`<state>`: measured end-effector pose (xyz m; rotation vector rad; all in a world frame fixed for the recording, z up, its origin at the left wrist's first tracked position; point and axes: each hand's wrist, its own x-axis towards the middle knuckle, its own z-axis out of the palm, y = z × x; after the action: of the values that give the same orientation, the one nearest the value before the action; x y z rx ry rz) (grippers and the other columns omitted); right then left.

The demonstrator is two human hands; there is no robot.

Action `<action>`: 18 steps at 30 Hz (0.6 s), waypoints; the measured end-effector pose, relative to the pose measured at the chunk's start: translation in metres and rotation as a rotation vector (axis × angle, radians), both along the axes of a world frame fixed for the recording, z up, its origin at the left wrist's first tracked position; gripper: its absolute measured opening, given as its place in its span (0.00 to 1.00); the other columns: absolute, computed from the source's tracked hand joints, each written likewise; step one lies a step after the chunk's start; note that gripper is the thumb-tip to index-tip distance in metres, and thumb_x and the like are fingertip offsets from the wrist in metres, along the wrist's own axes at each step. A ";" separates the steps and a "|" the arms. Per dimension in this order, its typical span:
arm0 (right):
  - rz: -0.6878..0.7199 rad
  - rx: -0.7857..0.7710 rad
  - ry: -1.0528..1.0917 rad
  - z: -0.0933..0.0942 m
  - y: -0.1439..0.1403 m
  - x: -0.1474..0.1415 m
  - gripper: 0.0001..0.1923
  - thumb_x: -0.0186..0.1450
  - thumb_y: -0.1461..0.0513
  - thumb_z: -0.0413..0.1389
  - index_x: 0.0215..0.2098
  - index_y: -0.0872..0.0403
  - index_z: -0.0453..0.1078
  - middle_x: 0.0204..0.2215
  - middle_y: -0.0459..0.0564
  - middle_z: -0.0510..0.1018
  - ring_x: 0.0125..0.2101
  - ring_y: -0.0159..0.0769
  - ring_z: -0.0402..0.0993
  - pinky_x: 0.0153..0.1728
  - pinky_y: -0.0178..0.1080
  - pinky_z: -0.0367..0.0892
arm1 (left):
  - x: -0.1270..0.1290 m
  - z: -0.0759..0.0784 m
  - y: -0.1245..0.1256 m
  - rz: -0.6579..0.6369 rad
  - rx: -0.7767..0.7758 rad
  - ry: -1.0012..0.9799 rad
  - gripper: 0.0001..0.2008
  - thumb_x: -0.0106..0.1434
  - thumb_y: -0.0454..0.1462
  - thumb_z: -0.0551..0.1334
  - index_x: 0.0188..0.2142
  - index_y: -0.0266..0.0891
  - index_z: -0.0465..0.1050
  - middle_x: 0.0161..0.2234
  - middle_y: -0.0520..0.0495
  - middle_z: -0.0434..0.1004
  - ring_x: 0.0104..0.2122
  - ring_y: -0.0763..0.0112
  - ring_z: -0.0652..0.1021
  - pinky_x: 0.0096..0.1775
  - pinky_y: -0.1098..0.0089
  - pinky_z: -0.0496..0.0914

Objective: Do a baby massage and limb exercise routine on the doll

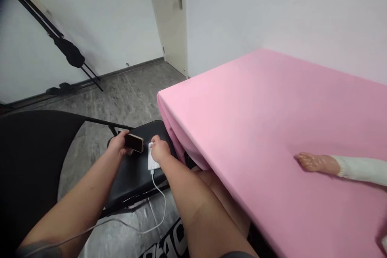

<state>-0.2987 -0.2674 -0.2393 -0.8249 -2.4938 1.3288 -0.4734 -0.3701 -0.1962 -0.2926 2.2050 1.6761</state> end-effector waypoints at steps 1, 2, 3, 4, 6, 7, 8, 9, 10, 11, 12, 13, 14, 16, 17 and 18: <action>-0.003 -0.007 0.000 -0.001 0.001 -0.002 0.15 0.72 0.67 0.55 0.55 0.47 0.69 0.41 0.44 0.86 0.44 0.35 0.81 0.43 0.34 0.67 | -0.002 -0.002 0.006 0.030 0.017 -0.026 0.19 0.57 0.42 0.70 0.45 0.37 0.72 0.28 0.46 0.76 0.27 0.58 0.81 0.28 0.56 0.79; -0.006 -0.013 0.000 -0.002 0.002 -0.003 0.16 0.72 0.67 0.55 0.56 0.48 0.69 0.41 0.44 0.86 0.45 0.35 0.81 0.44 0.34 0.67 | -0.004 -0.004 0.011 0.049 0.024 -0.040 0.18 0.57 0.41 0.70 0.45 0.37 0.71 0.29 0.46 0.76 0.26 0.58 0.81 0.28 0.56 0.79; -0.008 -0.018 0.000 -0.003 0.003 -0.004 0.16 0.72 0.67 0.56 0.56 0.48 0.69 0.41 0.44 0.86 0.46 0.36 0.81 0.44 0.34 0.67 | -0.006 -0.005 0.015 0.063 0.030 -0.049 0.18 0.57 0.40 0.70 0.45 0.38 0.71 0.29 0.47 0.76 0.26 0.59 0.81 0.29 0.56 0.79; -0.011 -0.022 0.001 -0.004 0.005 -0.005 0.16 0.71 0.66 0.57 0.56 0.48 0.69 0.42 0.44 0.86 0.46 0.36 0.81 0.45 0.34 0.67 | -0.007 -0.007 0.019 0.076 0.038 -0.059 0.18 0.57 0.40 0.70 0.45 0.38 0.71 0.29 0.47 0.76 0.26 0.60 0.80 0.29 0.55 0.79; -0.018 -0.030 0.005 -0.005 0.007 -0.006 0.18 0.71 0.66 0.58 0.58 0.48 0.69 0.42 0.44 0.86 0.47 0.35 0.81 0.45 0.33 0.67 | -0.009 -0.010 0.026 0.090 0.051 -0.072 0.18 0.57 0.39 0.71 0.45 0.38 0.71 0.30 0.47 0.76 0.25 0.62 0.79 0.30 0.54 0.79; -0.022 -0.032 0.005 -0.005 0.008 -0.007 0.19 0.71 0.65 0.59 0.59 0.48 0.69 0.41 0.43 0.86 0.46 0.34 0.81 0.45 0.33 0.68 | -0.009 -0.012 0.029 0.093 0.056 -0.075 0.18 0.56 0.38 0.71 0.44 0.38 0.71 0.31 0.48 0.76 0.24 0.63 0.79 0.30 0.54 0.80; -0.026 -0.033 0.003 -0.004 0.009 -0.008 0.19 0.70 0.65 0.59 0.58 0.48 0.70 0.41 0.43 0.86 0.45 0.34 0.81 0.44 0.32 0.68 | -0.009 -0.013 0.032 0.092 0.062 -0.078 0.18 0.56 0.38 0.71 0.44 0.38 0.71 0.31 0.48 0.76 0.24 0.64 0.79 0.30 0.54 0.80; -0.029 -0.032 -0.003 -0.004 0.010 -0.009 0.17 0.70 0.65 0.60 0.57 0.47 0.72 0.40 0.43 0.86 0.44 0.34 0.81 0.42 0.32 0.68 | -0.010 -0.014 0.034 0.089 0.069 -0.080 0.18 0.55 0.37 0.71 0.44 0.38 0.71 0.31 0.48 0.76 0.24 0.64 0.78 0.31 0.53 0.80; -0.029 -0.029 -0.011 -0.004 0.011 -0.010 0.14 0.70 0.64 0.60 0.53 0.47 0.74 0.39 0.43 0.86 0.41 0.34 0.81 0.40 0.32 0.68 | -0.010 -0.015 0.036 0.085 0.076 -0.081 0.18 0.55 0.37 0.71 0.44 0.38 0.71 0.31 0.48 0.76 0.24 0.65 0.78 0.31 0.53 0.80; -0.028 -0.025 -0.020 -0.004 0.011 -0.010 0.10 0.70 0.63 0.60 0.49 0.47 0.76 0.38 0.44 0.86 0.39 0.34 0.81 0.38 0.32 0.67 | -0.011 -0.015 0.037 0.081 0.082 -0.083 0.17 0.55 0.37 0.71 0.43 0.38 0.71 0.31 0.48 0.76 0.24 0.65 0.78 0.31 0.53 0.80; -0.026 -0.020 -0.027 -0.004 0.011 -0.011 0.07 0.70 0.62 0.60 0.45 0.47 0.78 0.36 0.44 0.86 0.37 0.34 0.80 0.36 0.32 0.67 | -0.011 -0.016 0.038 0.078 0.088 -0.084 0.17 0.56 0.37 0.71 0.43 0.37 0.71 0.31 0.48 0.76 0.24 0.65 0.78 0.31 0.53 0.80; -0.024 -0.014 -0.031 -0.005 0.012 -0.011 0.05 0.70 0.61 0.60 0.43 0.47 0.79 0.36 0.44 0.85 0.36 0.34 0.80 0.35 0.33 0.66 | -0.012 -0.017 0.039 0.075 0.093 -0.084 0.17 0.56 0.37 0.70 0.43 0.37 0.71 0.30 0.48 0.75 0.24 0.65 0.78 0.31 0.53 0.80; -0.023 -0.007 -0.032 -0.006 0.012 -0.011 0.05 0.70 0.60 0.60 0.42 0.47 0.79 0.35 0.44 0.85 0.35 0.35 0.80 0.35 0.33 0.66 | -0.012 -0.017 0.040 0.072 0.098 -0.085 0.17 0.56 0.37 0.70 0.43 0.37 0.71 0.30 0.48 0.75 0.25 0.64 0.79 0.31 0.53 0.80; -0.026 0.008 -0.034 -0.009 0.014 -0.009 0.06 0.71 0.59 0.60 0.43 0.47 0.80 0.37 0.45 0.86 0.37 0.35 0.80 0.37 0.33 0.66 | -0.014 -0.018 0.041 0.065 0.106 -0.089 0.17 0.56 0.37 0.70 0.44 0.38 0.70 0.31 0.48 0.75 0.25 0.64 0.79 0.32 0.53 0.80; -0.026 0.014 -0.036 -0.011 0.016 -0.008 0.07 0.71 0.58 0.60 0.43 0.46 0.81 0.39 0.45 0.86 0.38 0.36 0.80 0.38 0.33 0.66 | -0.014 -0.018 0.042 0.061 0.111 -0.092 0.18 0.56 0.37 0.70 0.44 0.38 0.70 0.31 0.49 0.75 0.26 0.64 0.79 0.33 0.52 0.80; -0.024 0.019 -0.040 -0.012 0.017 -0.006 0.07 0.71 0.59 0.60 0.44 0.46 0.81 0.40 0.45 0.86 0.40 0.36 0.80 0.38 0.33 0.67 | -0.014 -0.018 0.043 0.058 0.114 -0.094 0.18 0.56 0.37 0.70 0.45 0.39 0.69 0.32 0.49 0.75 0.27 0.63 0.80 0.33 0.51 0.80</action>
<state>-0.3051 -0.2501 -0.2513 -0.8823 -2.5144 1.2912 -0.4873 -0.3275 -0.2144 -0.4000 2.0434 1.7732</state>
